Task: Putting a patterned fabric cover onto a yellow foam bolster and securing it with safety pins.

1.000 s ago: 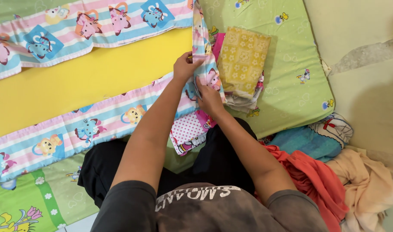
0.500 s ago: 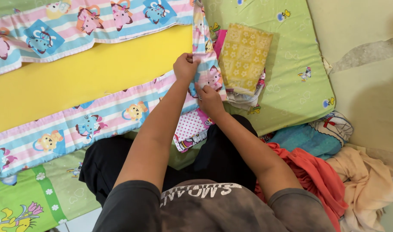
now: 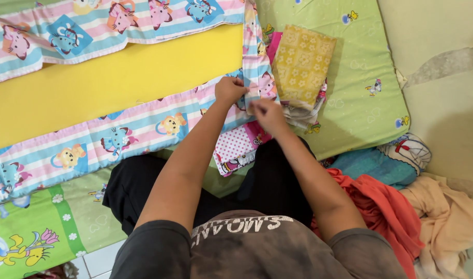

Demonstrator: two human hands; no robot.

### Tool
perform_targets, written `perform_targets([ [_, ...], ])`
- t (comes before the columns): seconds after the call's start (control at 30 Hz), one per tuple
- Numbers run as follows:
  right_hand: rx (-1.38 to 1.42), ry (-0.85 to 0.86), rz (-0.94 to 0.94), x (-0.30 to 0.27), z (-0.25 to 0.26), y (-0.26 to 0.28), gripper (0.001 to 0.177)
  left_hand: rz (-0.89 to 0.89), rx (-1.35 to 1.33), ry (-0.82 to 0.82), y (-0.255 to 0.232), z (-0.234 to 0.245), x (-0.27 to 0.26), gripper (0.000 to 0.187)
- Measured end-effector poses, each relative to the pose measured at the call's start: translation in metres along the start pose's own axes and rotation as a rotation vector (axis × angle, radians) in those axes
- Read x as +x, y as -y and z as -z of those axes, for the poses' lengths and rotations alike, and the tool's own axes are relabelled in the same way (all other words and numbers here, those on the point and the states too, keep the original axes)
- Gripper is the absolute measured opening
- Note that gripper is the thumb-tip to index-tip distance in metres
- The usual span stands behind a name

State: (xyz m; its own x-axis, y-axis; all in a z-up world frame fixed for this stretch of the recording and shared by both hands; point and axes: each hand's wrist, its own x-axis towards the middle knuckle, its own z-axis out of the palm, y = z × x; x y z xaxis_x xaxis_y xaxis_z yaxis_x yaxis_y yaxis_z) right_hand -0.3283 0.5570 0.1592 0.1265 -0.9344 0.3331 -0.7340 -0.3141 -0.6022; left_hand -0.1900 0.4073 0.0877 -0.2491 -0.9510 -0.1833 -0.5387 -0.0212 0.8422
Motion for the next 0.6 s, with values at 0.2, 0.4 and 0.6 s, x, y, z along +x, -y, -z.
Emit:
perform_targets([
  [0.2,-0.170,-0.236,-0.160,0.016,-0.001,-0.045,0.044,0.131,-0.030,0.053,-0.010,0.006,-0.010,0.027],
  [0.4,-0.403,0.015,-0.109,0.018,-0.020,-0.064,0.061,-0.160,0.043,-0.243,0.008,0.014,-0.017,0.029],
  [0.6,-0.442,0.299,-0.409,0.051,0.007,0.028,0.111,-0.413,0.275,-0.554,-0.004,0.044,-0.024,0.042],
])
